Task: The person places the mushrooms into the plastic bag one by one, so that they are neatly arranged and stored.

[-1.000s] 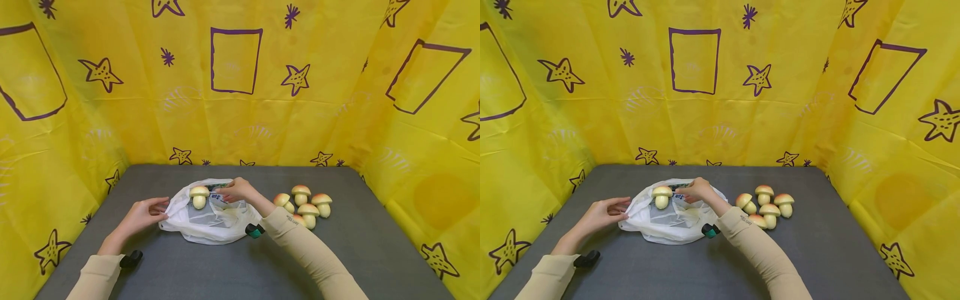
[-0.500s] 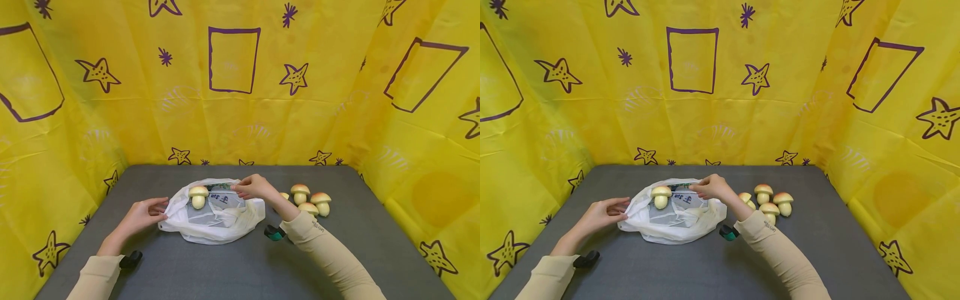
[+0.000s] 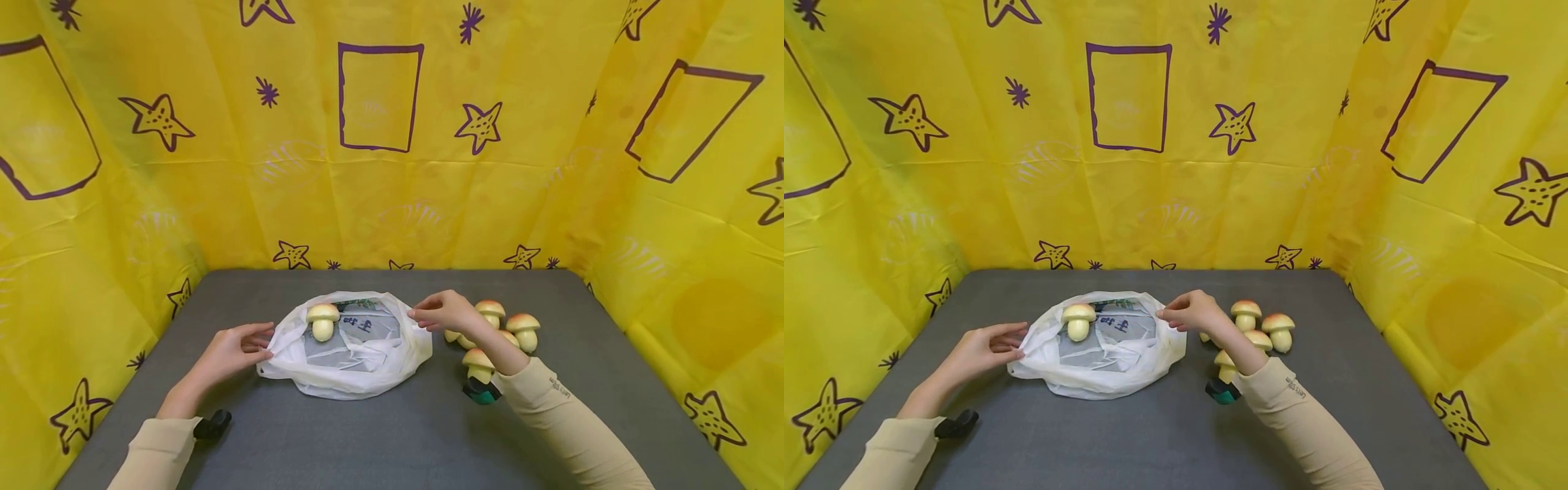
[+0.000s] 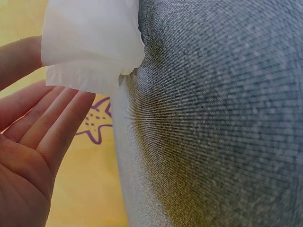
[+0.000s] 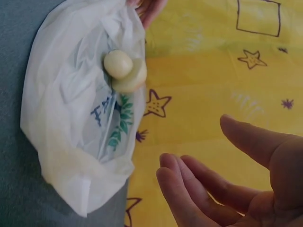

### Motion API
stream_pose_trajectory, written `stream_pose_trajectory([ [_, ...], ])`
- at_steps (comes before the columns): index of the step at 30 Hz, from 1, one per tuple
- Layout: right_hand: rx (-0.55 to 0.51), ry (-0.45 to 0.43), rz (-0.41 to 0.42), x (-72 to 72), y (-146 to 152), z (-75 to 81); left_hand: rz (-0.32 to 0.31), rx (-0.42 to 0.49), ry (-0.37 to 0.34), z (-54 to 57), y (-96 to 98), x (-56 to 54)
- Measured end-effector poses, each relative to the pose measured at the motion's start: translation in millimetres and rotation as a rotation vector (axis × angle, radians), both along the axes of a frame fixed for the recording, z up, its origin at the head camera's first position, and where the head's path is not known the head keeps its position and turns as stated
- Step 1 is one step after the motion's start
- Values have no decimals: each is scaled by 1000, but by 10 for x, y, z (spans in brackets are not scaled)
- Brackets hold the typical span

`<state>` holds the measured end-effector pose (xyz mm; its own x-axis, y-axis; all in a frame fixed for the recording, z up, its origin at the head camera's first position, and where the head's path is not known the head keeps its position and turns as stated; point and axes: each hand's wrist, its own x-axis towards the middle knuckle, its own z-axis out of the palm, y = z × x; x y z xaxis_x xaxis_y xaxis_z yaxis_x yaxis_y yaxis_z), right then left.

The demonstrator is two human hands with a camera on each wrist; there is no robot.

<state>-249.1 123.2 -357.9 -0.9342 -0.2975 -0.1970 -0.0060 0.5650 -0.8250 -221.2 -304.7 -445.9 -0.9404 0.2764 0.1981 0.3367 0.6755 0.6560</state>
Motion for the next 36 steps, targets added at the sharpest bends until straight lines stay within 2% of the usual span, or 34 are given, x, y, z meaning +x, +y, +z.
stream_pose_trajectory([
  [18,-28,14,-20,200,497,-123,9,-4,4,-28,6,-20],
  [24,-71,26,-37,236,687,-185,3,5,7,-43,7,-23],
  [36,-48,30,-51,375,977,-226,-2,9,14,-80,-4,-29],
])
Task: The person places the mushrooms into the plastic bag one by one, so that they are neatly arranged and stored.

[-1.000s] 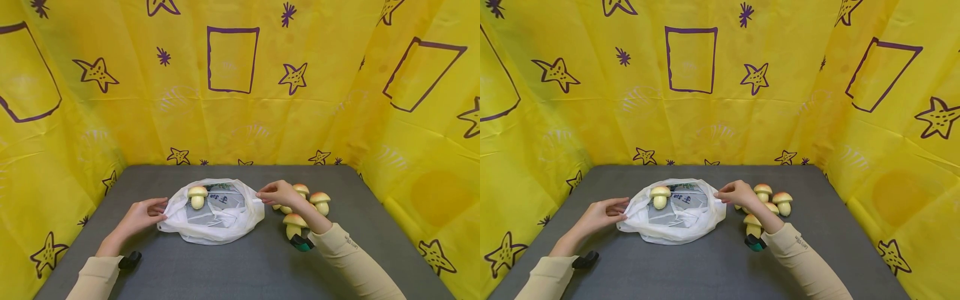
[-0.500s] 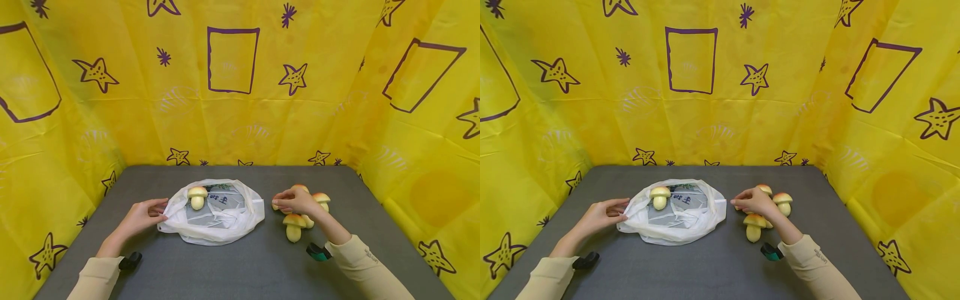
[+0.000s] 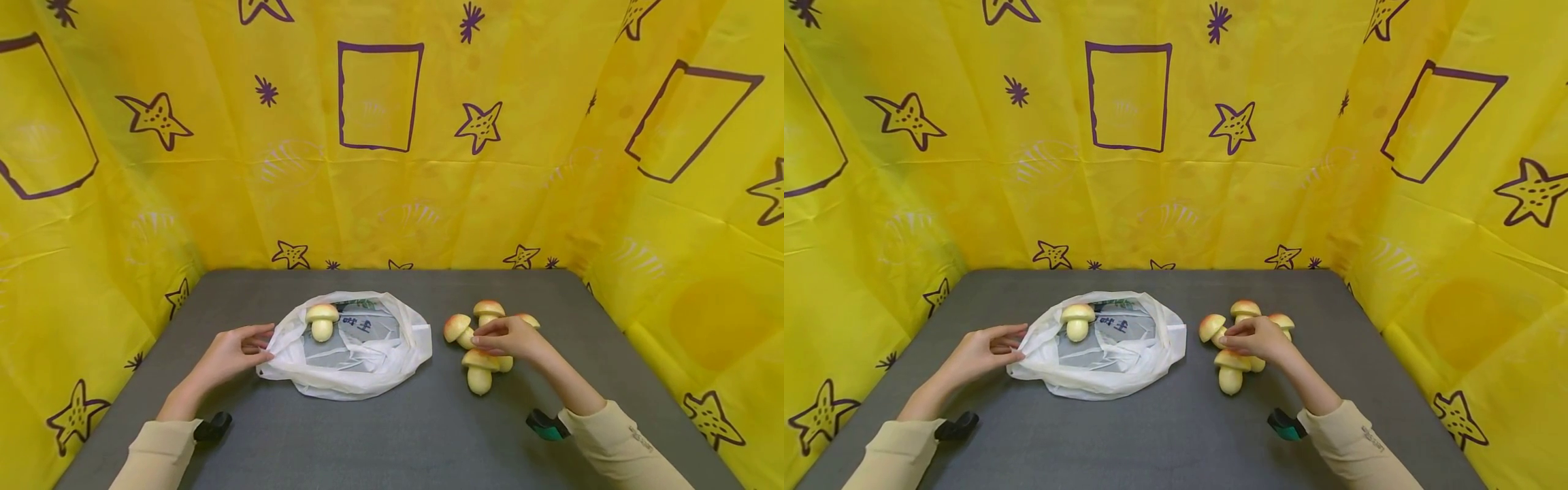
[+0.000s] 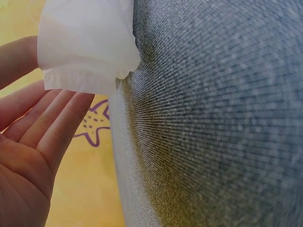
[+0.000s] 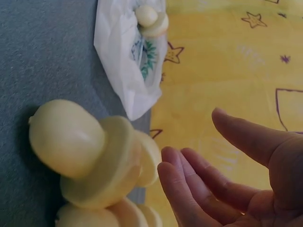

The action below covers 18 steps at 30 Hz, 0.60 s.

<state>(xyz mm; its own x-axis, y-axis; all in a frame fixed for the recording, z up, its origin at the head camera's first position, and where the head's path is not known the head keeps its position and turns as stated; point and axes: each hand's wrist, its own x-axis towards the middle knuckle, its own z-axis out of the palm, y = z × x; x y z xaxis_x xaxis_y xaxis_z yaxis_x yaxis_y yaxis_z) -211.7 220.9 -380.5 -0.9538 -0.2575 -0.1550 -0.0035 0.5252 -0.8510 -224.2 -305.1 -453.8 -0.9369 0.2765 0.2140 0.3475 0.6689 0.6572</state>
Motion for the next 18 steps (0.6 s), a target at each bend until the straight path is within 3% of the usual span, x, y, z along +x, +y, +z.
stream_pose_trajectory([
  [6,-21,-2,-5,77,152,-34,3,-4,-3,5,11,-4],
  [18,33,-17,-2,186,310,-147,10,-12,-15,1,-3,2],
])
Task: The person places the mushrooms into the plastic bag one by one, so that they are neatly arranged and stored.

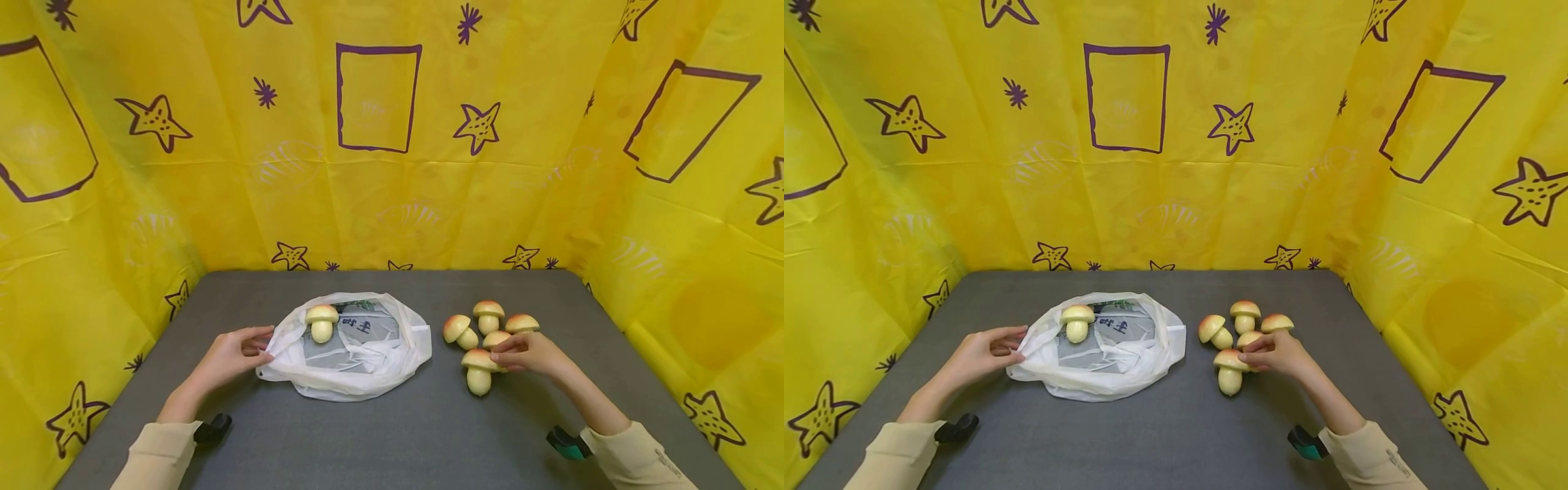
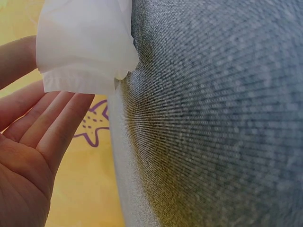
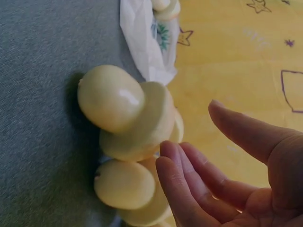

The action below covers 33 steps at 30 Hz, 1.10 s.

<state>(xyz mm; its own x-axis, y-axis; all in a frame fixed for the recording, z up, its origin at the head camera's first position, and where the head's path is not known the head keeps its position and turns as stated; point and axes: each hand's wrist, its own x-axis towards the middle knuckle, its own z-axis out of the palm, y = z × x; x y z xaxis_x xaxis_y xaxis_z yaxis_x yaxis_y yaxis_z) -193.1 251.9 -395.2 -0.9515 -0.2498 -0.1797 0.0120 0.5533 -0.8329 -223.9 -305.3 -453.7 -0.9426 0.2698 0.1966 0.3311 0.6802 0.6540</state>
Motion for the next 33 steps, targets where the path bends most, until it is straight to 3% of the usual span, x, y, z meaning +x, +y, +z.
stream_pose_trajectory([
  [15,35,-50,32,34,117,-195,1,3,6,-17,8,7],
  [27,49,-61,49,46,-73,-333,8,3,-1,-8,5,17],
  [33,83,-16,43,34,-217,-372,0,9,-6,-2,6,22],
])
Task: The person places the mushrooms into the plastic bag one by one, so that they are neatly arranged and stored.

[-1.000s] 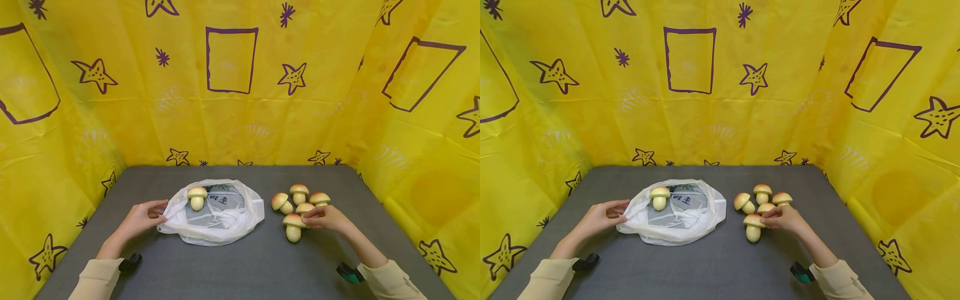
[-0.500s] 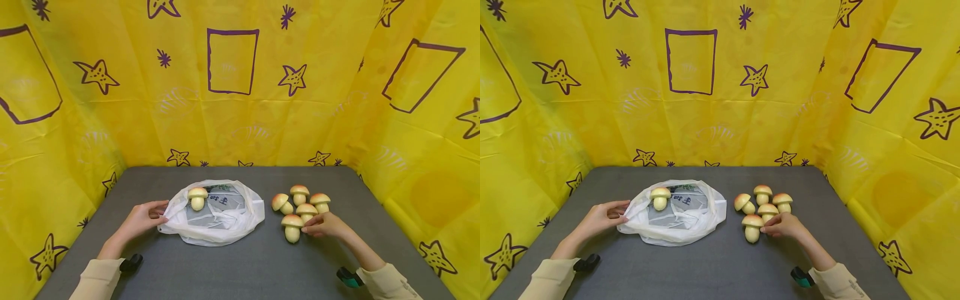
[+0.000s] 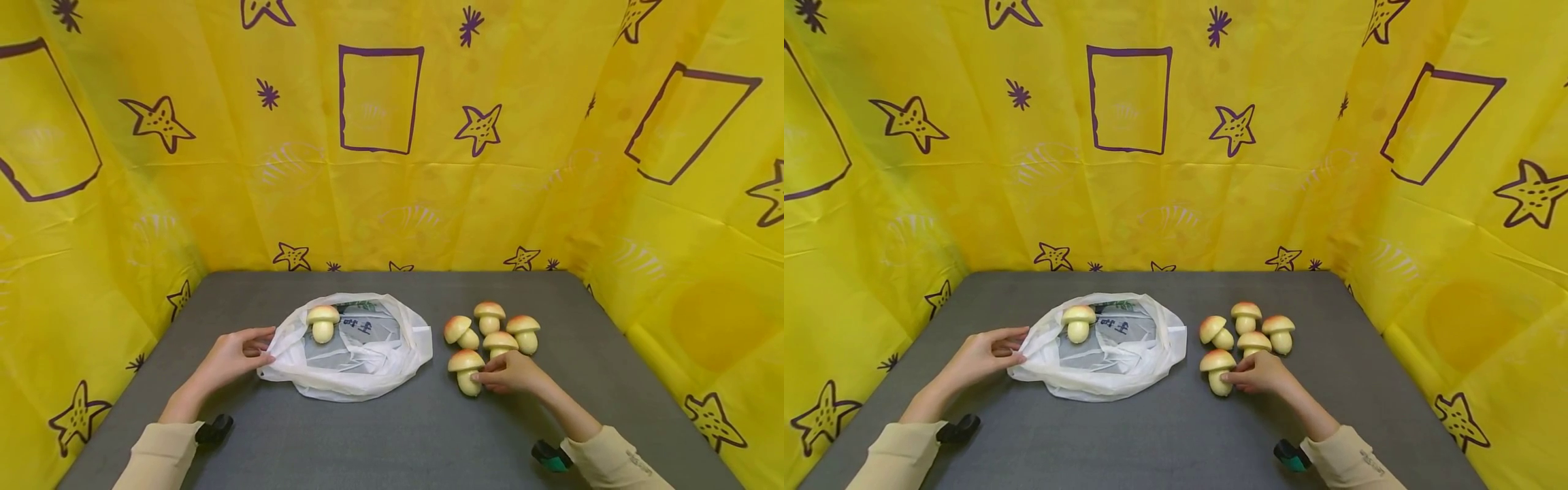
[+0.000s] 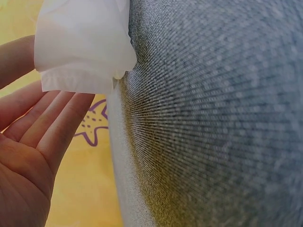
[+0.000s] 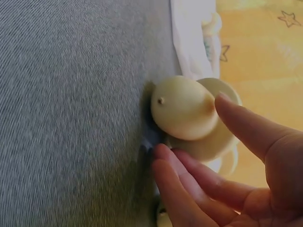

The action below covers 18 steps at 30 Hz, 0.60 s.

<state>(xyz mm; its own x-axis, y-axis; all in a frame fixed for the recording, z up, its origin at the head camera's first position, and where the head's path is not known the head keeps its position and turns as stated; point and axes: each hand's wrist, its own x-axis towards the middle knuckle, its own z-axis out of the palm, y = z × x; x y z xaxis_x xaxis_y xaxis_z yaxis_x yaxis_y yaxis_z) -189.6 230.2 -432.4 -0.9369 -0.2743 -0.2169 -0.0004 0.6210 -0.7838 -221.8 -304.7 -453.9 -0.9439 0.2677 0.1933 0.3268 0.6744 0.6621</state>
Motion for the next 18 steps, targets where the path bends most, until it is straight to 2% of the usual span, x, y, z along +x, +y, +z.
stream_pose_trajectory([
  [7,26,78,11,-6,-144,-35,-5,-4,4,7,-13,-4],
  [18,42,109,-1,-46,-280,-81,-2,-7,10,-9,-25,-16],
])
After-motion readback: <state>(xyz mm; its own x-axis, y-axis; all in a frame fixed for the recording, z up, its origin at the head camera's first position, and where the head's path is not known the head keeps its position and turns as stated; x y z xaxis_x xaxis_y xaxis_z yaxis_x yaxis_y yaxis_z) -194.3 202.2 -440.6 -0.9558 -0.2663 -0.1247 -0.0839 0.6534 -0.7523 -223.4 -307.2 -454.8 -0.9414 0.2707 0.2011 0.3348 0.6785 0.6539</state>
